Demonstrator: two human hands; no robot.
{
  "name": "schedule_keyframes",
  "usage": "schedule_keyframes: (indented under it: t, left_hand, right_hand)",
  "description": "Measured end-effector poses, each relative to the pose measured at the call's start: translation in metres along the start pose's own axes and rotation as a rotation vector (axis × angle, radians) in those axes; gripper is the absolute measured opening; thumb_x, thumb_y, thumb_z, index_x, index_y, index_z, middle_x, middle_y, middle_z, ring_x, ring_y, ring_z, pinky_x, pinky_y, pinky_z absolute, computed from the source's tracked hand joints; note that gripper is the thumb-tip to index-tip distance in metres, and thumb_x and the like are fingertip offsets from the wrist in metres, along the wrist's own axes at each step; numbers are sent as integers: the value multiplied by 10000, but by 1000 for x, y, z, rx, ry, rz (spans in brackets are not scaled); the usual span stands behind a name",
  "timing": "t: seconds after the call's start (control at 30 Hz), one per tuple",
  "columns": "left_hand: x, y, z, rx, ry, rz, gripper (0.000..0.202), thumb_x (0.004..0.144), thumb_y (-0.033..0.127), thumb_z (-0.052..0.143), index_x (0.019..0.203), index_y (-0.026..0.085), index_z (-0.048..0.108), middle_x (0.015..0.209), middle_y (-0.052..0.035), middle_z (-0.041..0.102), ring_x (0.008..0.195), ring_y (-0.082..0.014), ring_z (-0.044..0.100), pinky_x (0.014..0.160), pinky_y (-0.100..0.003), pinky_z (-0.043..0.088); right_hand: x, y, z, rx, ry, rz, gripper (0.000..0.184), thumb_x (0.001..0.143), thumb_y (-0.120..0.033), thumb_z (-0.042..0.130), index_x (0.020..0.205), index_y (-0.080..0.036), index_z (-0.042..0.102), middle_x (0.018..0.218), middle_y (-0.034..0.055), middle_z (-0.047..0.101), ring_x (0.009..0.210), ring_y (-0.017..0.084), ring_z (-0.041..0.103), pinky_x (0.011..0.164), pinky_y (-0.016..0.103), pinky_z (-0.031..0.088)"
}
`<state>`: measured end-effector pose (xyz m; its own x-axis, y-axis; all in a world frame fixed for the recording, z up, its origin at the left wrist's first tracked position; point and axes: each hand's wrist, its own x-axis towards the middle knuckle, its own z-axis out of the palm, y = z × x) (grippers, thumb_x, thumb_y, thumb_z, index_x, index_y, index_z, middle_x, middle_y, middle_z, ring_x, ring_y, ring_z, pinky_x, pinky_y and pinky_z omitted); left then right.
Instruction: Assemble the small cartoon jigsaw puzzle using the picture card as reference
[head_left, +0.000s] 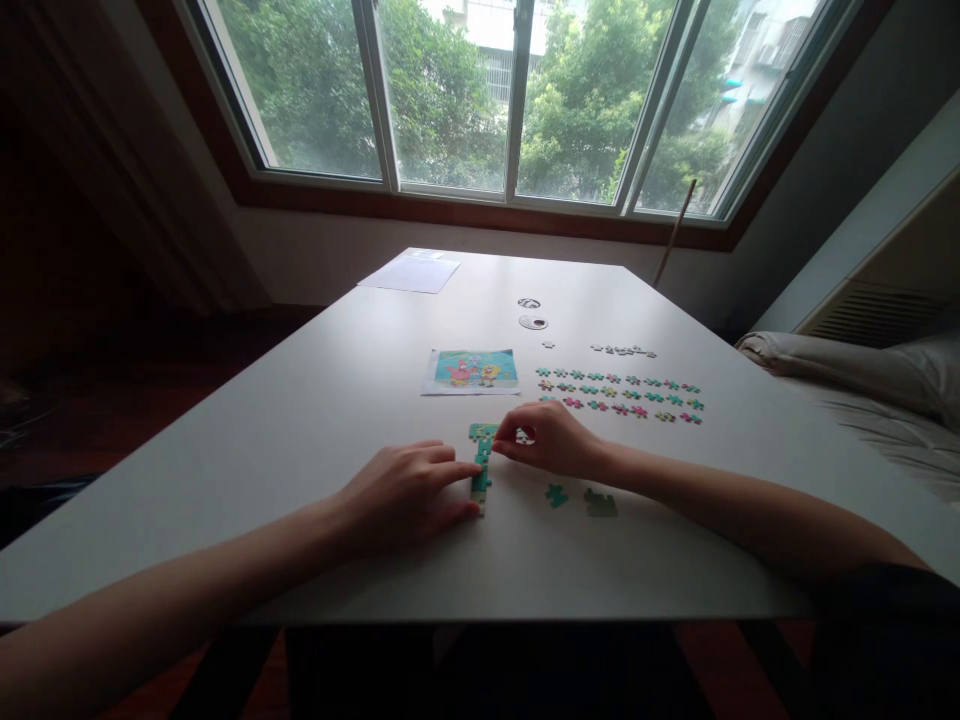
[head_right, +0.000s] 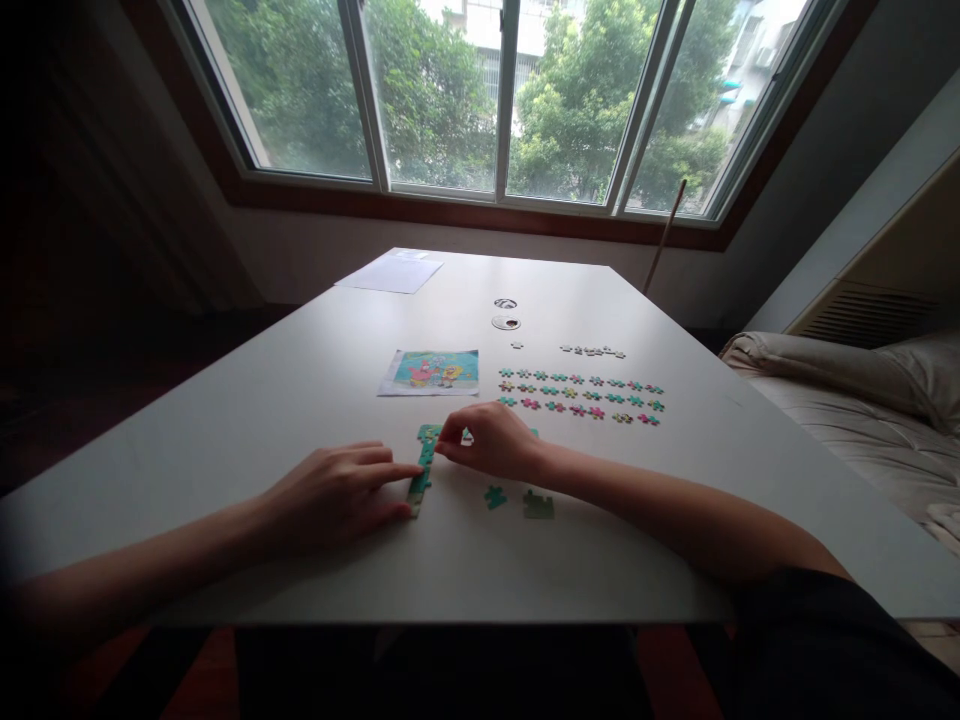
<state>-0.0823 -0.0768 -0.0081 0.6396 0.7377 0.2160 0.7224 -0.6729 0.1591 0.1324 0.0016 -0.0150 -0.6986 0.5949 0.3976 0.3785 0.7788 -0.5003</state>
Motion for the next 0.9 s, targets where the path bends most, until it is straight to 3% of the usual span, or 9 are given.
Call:
schedule_keyframes:
  t: [0.23,0.63,0.9]
  left_hand:
    - [1,2,-2,1,-40,-12,291,853,404,518,1073,250,631,767,-18,620,739,-164,586,609,-235,433]
    - [4,6,-5,-4,-69,23,273,850,384,525,1062,246,627,756,-16,614,727,-155,567,614,-231,420]
    - [6,7,-5,4,-78,25,259,855,378,516,1051,246,621,748,-12,612,723,-155,567,609,-227,414]
  right_hand:
    - [-1,2,1,-52,-59,49,67,738,-224,644,728,-170,683,669,0,646,592,83,532,591,191,385]
    - [-5,4,4,-34,-79,-104,135,812,-206,579,873,-194,698,803,28,647,660,97,566,626,200,411]
    - [-5,4,6,-66,-85,-92,143,830,-251,574,870,-204,702,818,25,644,669,100,559,613,202,396]
